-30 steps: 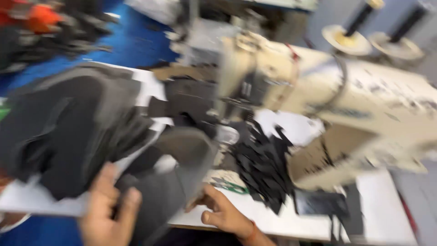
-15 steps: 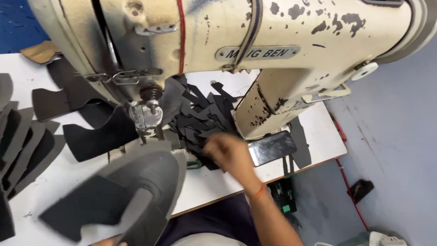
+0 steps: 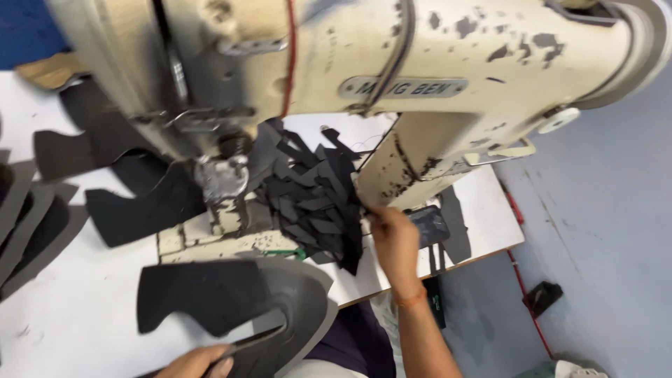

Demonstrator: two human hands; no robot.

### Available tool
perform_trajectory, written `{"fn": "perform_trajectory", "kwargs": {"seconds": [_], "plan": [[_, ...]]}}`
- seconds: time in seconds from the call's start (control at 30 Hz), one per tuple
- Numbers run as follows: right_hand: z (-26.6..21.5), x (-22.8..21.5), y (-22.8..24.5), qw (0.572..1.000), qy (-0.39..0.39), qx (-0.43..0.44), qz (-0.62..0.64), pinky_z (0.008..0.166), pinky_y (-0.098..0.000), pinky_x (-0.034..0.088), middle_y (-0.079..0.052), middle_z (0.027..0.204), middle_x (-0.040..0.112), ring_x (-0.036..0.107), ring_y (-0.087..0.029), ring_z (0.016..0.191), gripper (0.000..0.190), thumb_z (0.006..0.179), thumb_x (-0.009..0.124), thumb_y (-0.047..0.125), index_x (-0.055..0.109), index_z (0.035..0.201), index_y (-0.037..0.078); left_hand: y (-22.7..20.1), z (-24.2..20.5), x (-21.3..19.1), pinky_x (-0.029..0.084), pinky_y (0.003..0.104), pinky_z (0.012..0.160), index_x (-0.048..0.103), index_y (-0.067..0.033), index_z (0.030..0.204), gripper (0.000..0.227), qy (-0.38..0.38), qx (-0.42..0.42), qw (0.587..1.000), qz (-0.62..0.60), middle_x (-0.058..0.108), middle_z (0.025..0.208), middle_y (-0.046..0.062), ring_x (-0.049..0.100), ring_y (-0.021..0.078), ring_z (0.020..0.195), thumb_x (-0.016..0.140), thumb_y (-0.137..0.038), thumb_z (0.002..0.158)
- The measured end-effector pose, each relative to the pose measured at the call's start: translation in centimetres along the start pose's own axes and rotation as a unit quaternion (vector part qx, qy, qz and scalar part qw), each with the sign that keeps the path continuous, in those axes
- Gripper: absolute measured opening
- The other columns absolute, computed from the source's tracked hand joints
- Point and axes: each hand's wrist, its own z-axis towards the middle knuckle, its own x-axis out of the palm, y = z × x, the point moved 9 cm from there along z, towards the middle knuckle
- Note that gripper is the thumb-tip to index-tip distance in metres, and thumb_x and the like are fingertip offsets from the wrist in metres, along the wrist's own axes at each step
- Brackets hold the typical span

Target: The person uses a sewing machine to stitch black rubber or synthetic material pieces, likely car floor mats or parts. They guide the material under the needle, cut the thread, and handle the finished pieces, stacking them on the table.

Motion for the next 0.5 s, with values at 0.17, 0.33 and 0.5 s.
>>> {"fn": "perform_trajectory", "kwargs": {"seconds": [0.17, 0.33, 0.5], "plan": [[-4.8, -3.2, 8.9, 0.949, 0.046, -0.042, 0.31, 0.085, -0.0305, 0.059, -0.012, 0.108, 0.075, 0.073, -0.018, 0.098, 0.031, 0.089, 0.062, -0.015, 0.073, 0.112, 0.003, -15.9, -4.6, -12.2, 0.059, 0.03, 0.072, 0.08, -0.0058, 0.089, 0.021, -0.249, 0.021, 0.96, -0.127, 0.081, 0.083, 0.005, 0.077, 0.0163, 0.079, 0.082, -0.023, 0.076], [-12.7, -2.4, 23.2, 0.859, 0.135, -0.472, 0.142, 0.113, -0.0493, 0.047, -0.005, 0.123, 0.074, 0.065, -0.03, 0.128, 0.022, 0.086, 0.078, 0.007, 0.076, 0.108, 0.008, -19.9, -4.1, -12.5, 0.051, 0.023, 0.057, 0.079, 0.0025, 0.098, 0.017, -0.238, 0.033, 0.889, -0.39, 0.075, 0.08, 0.003, 0.064, 0.0054, 0.068, 0.075, -0.011, 0.088], [-12.2, -1.3, 20.6, 0.87, 0.164, -0.426, 0.185, 0.118, -0.0529, 0.04, -0.008, 0.125, 0.074, 0.064, -0.031, 0.131, 0.03, 0.078, 0.076, 0.003, 0.078, 0.108, 0.005, -21.2, -4.5, -12.7, 0.048, 0.02, 0.063, 0.077, 0.0046, 0.114, 0.023, -0.15, 0.095, 0.89, -0.42, 0.074, 0.091, 0.005, 0.061, 0.0063, 0.075, 0.068, -0.007, 0.096]]}}
